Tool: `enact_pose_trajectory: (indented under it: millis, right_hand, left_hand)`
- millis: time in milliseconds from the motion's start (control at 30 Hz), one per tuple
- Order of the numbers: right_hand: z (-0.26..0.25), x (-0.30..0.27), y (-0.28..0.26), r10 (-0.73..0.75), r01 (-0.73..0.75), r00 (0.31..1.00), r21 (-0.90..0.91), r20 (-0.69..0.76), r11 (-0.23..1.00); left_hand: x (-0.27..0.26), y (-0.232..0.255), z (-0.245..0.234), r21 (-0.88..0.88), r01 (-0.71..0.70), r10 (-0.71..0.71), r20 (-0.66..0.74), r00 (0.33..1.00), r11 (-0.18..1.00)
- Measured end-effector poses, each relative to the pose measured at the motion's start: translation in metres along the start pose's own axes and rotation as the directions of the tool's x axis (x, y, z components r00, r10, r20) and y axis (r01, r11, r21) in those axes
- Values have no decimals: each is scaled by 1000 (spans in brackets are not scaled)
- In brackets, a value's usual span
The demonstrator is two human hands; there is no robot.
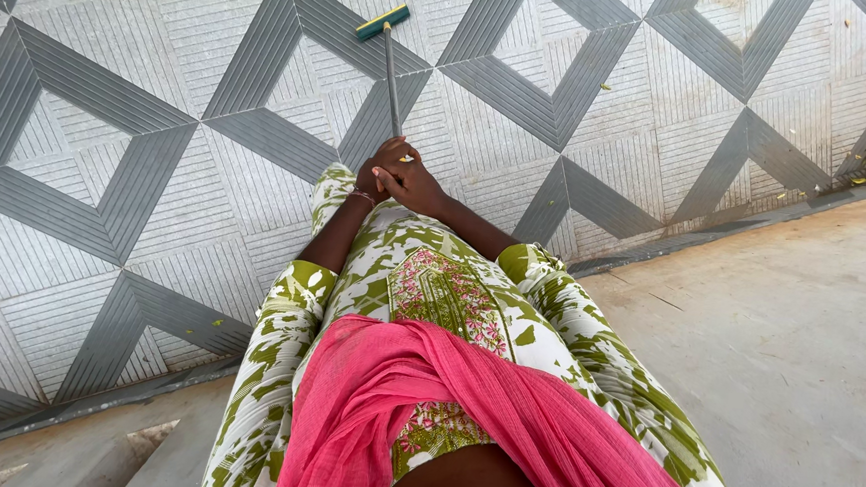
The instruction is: The person sweeps a tiled floor using a long-handled squeegee, pushing and pulling it across the surface.
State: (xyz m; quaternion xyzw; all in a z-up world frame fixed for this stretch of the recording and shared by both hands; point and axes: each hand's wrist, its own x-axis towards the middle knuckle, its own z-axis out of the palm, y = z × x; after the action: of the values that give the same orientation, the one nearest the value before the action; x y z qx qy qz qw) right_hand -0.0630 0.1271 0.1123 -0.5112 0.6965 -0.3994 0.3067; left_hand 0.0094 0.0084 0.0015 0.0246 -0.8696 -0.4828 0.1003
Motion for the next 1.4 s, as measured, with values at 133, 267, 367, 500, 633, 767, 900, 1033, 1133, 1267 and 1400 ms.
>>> enact_pose_trajectory:
  millis: [133,267,367,500,633,767,900,1033,1133,1267,1400]
  right_hand:
    - [-21,-14,-33,214,-220,962,18,168,975]
    - [-42,-37,-51,-194,207,978,-348,72,914]
    - [-34,-41,-36,-258,250,963,-593,74,765]
    - [-15,-57,-13,-180,216,976,-468,120,857]
    - [-15,-86,-21,-240,230,970,-451,37,863]
    - [-7,-90,-36,-343,244,911,-369,-231,897]
    - [12,-95,-31,-425,310,873,-403,-237,861]
    - [27,-114,-23,-162,128,986,-430,-43,894]
    - [20,-125,-23,-149,130,989,-471,-3,873]
    - [17,-125,-37,-239,147,946,-370,-218,917]
    - [25,-116,-31,-261,216,963,-392,-65,894]
  left_hand:
    - [1,24,-10,-14,-53,52,-71,996,999]
    - [9,50,-10,-285,-17,-51,-229,972,958]
    - [6,39,-10,-175,36,-64,-154,986,984]
    - [-9,35,0,-93,-35,32,-37,999,995]
    - [-31,88,-9,-191,83,-106,-113,988,978]
    - [-53,133,-33,-133,11,-46,-267,963,991]
    - [-69,127,-22,-132,32,-65,-256,965,991]
    - [-80,108,-10,-118,141,-162,-194,967,983]
    - [-83,119,-6,-86,142,-156,-183,971,986]
    - [-90,143,-18,27,44,-35,-273,961,999]
    - [-104,120,-14,97,84,-51,-301,952,992]
